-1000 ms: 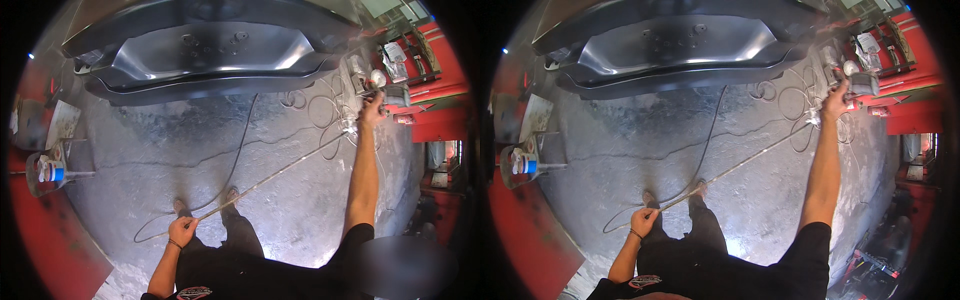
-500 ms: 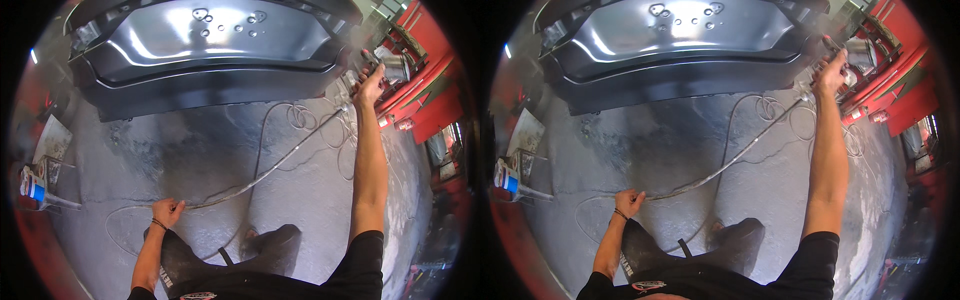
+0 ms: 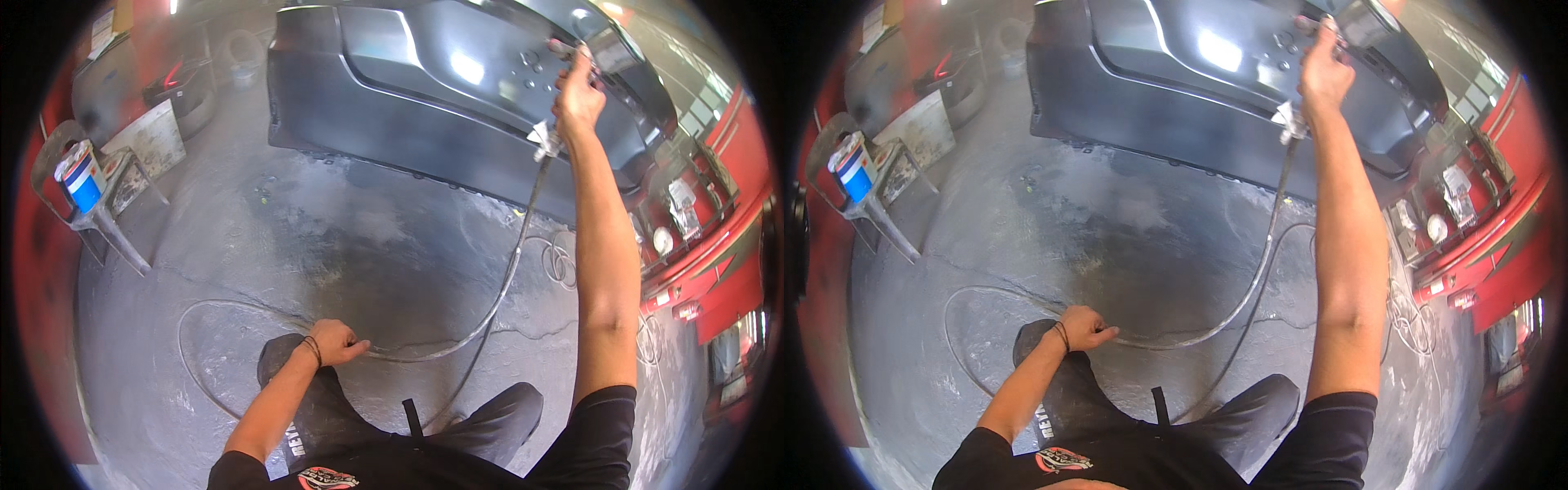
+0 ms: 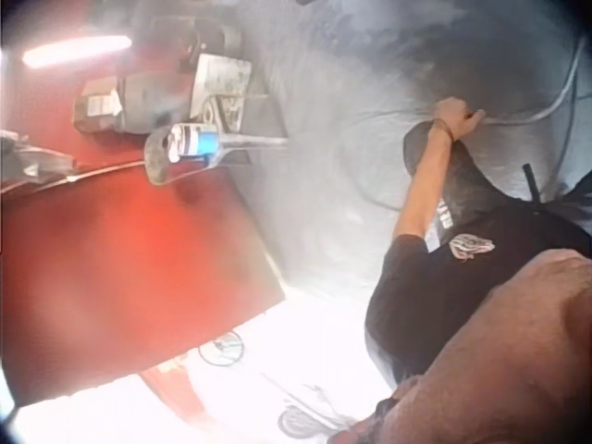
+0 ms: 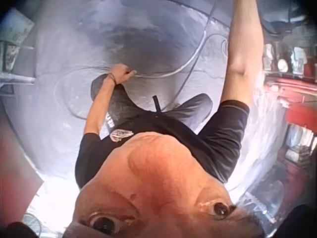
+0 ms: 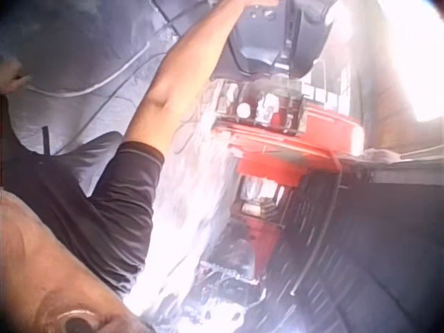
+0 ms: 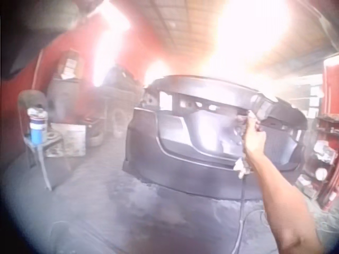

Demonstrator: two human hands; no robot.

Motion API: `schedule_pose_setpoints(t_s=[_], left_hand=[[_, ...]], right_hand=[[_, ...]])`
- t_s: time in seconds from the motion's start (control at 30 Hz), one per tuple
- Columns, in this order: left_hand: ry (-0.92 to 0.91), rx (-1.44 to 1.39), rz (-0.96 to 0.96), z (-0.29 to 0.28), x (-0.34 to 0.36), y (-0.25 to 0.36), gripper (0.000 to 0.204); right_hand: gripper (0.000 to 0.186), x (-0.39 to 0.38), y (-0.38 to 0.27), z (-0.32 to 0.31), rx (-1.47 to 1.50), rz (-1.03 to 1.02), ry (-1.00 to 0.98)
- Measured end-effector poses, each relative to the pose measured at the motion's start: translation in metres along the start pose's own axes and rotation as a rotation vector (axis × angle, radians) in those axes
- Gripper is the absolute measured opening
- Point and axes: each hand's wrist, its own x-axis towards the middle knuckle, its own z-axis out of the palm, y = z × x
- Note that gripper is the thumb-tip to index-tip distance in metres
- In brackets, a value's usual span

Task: The person sprays paint onto the rear bumper and trunk of a car using a spray gun. Then, the person moves to a floor area, opens several cans, pours liquids into a small container, and wipes their hands with a cloth.

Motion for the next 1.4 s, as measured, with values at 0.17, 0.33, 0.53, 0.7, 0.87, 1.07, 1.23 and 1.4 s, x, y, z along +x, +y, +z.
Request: schedule_pose_setpoints(t_s=[0.17,0.33,0.53,0.7,0.87,1.07,1.23,1.4], left_hand=[[0.008,-0.026,-0.027,-0.002,-0.008,-0.016,0.057],[0.003,-0.134,-0.099,-0.01,-0.016,-0.023,0.054],[0.005,-0.239,-0.119,-0.004,-0.004,-0.015,0.051],[-0.039,-0.144,-0.084,0.0,0.004,-0.018,0.05],[-0.056,-0.069,-0.044,0.014,0.029,0.004,0.049],[-0.027,-0.154,0.051,0.046,0.061,0.032,0.047],[-0.014,-0.263,-0.008,0.052,0.071,0.058,0.04],[0.014,-0.346,0.014,0.056,0.082,0.098,0.039]], right_hand=[[0.069,-0.052,-0.052,0.128,-0.069,-0.07,-0.127],[0.06,-0.109,-0.084,0.248,0.245,-0.54,-0.39],[0.064,-0.102,-0.06,0.217,0.081,-0.42,-0.461],[0.071,-0.073,-0.047,0.093,-0.038,-0.31,-0.267],[0.066,0.003,-0.007,-0.015,-0.158,-0.042,-0.142],[0.062,0.095,0.037,-0.187,-0.276,0.004,0.182],[0.062,0.156,0.069,-0.34,-0.378,0.045,0.351],[0.061,0.204,0.086,-0.491,-0.479,0.023,0.522]])
